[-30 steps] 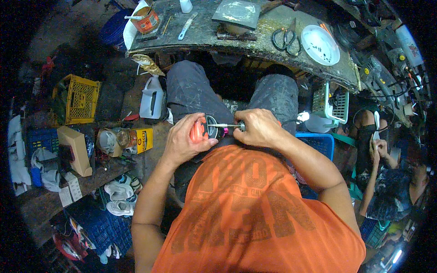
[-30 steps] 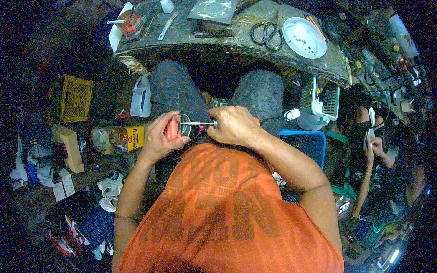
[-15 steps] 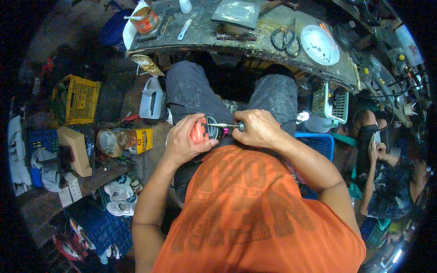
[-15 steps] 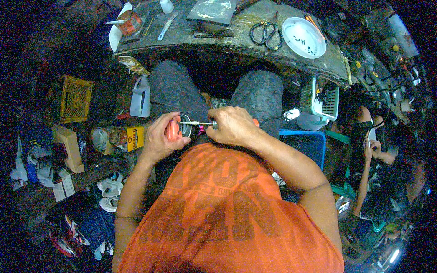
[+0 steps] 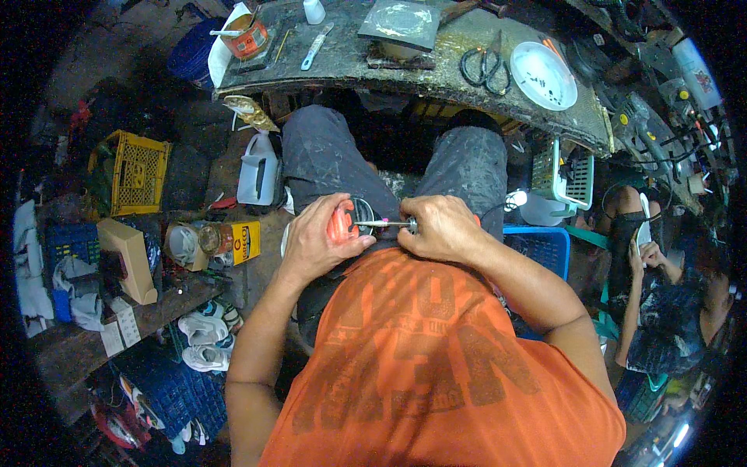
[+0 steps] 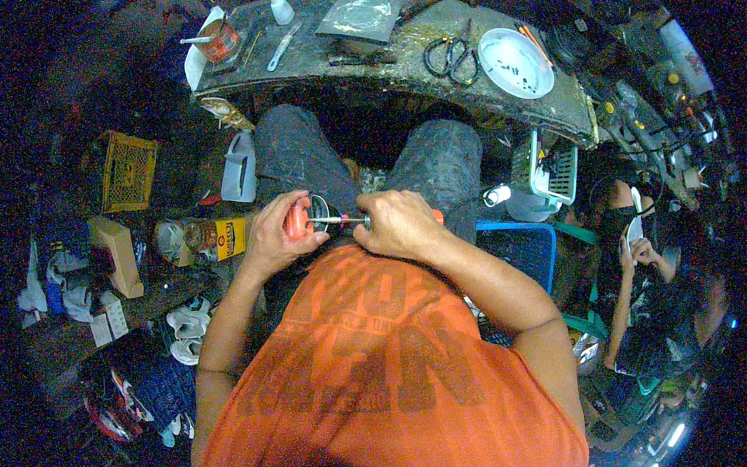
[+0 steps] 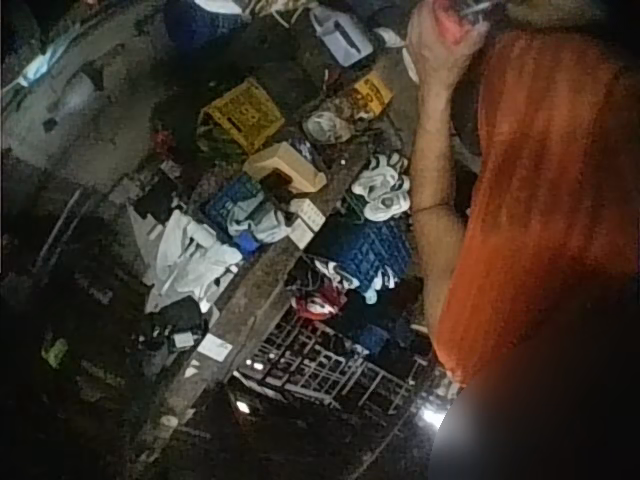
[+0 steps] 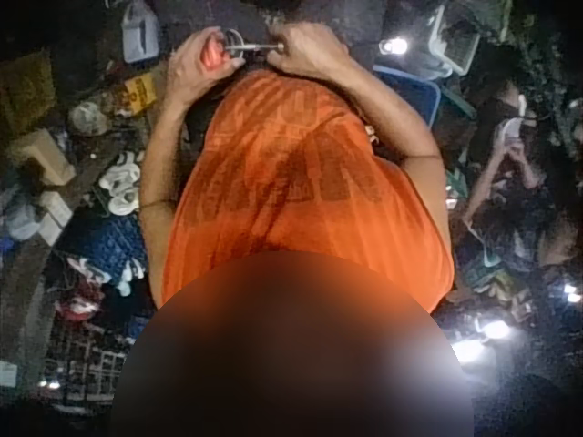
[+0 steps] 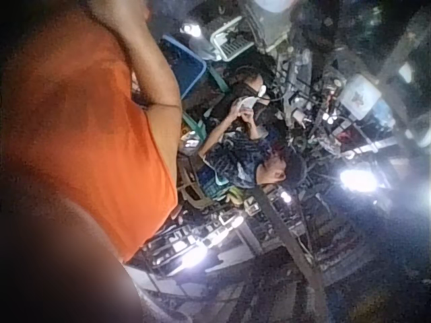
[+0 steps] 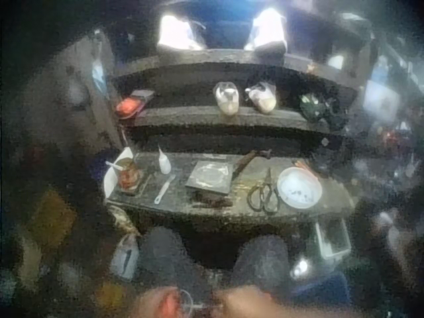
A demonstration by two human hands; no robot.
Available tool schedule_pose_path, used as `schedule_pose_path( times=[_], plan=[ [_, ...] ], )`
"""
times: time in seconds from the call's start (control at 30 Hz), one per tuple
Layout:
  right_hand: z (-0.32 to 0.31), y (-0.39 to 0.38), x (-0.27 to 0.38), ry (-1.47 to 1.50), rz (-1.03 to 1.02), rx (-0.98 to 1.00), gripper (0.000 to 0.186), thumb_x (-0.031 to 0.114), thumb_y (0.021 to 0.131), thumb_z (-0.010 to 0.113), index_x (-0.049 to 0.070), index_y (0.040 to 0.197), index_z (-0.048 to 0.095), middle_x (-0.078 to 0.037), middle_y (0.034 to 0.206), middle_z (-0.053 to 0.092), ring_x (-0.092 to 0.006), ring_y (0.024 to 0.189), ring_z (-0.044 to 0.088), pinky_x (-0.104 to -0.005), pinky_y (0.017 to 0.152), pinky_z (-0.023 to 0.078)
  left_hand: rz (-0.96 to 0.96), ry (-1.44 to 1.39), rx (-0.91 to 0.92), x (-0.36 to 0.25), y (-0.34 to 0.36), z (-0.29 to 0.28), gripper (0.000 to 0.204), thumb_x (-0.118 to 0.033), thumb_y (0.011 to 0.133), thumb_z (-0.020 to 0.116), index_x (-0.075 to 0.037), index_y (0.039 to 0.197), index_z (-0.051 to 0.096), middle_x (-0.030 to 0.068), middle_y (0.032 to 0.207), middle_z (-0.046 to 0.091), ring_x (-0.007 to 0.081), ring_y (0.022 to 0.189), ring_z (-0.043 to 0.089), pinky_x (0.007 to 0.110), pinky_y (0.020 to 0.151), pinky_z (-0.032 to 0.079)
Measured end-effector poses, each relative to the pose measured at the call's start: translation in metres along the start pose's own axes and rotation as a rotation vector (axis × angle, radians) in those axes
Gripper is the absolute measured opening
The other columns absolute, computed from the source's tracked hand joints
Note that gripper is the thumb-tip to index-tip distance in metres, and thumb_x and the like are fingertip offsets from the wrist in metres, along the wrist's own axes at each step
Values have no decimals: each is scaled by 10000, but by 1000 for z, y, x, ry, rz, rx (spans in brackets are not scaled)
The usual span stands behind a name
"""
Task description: The person works on a single slip-on shoe, using a screwdriver to pry and separate the sole from the upper, then applies a liquid with a brush to the sole edge. The person continues prying and pressing the sole along the perimeter of the shoe.
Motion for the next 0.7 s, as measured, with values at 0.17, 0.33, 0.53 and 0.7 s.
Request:
schedule_pose_path(
  times=[0.17, 0.33, 0.53, 0.7],
  plan=[
    [2, -4, 1, -4, -2, 5, 300, 322, 828, 684, 36, 914, 715, -256, 873, 749, -456, 841, 741, -580, 800, 592, -7, 1, -2, -2, 2, 1, 750, -441, 720, 942, -9, 1255, 642, 142, 1114, 736, 352, 1036, 727, 444, 909, 582],
    [2, -5, 0, -14, 10, -21, 303, 319, 831, 688, 28, 913, 711, -256, 889, 750, -453, 854, 741, -576, 805, 591, -4, 0, 9, -2, 2, 2, 755, -465, 718, 940, -12, 1245, 644, 141, 1109, 735, 352, 1034, 725, 447, 910, 578],
    [1, -11, -7, -19, 59, -31, 341, 319, 822, 694, 21, 984, 731, -259, 917, 758, -455, 874, 744, -569, 824, 595, 25, 21, -9, -4, 0, 3, 783, -501, 714, 934, -8, 1252, 649, 146, 1117, 738, 355, 1042, 723, 445, 919, 576],
    [-3, -20, -12, -49, 157, -39, 299, 279, 802, 698, 31, 962, 746, -231, 888, 754, -427, 866, 742, -523, 804, 586, 39, 19, -13, -5, -2, 4, 804, -512, 703, 937, -4, 1257, 653, 146, 1117, 742, 359, 1041, 723, 444, 916, 577]
  ],
)
Point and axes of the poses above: each hand's wrist, its own y-axis towards the middle knuckle, its own z-axis out of the palm, x = y × z, the point moved 3 cm from there along y, towards the middle knuckle
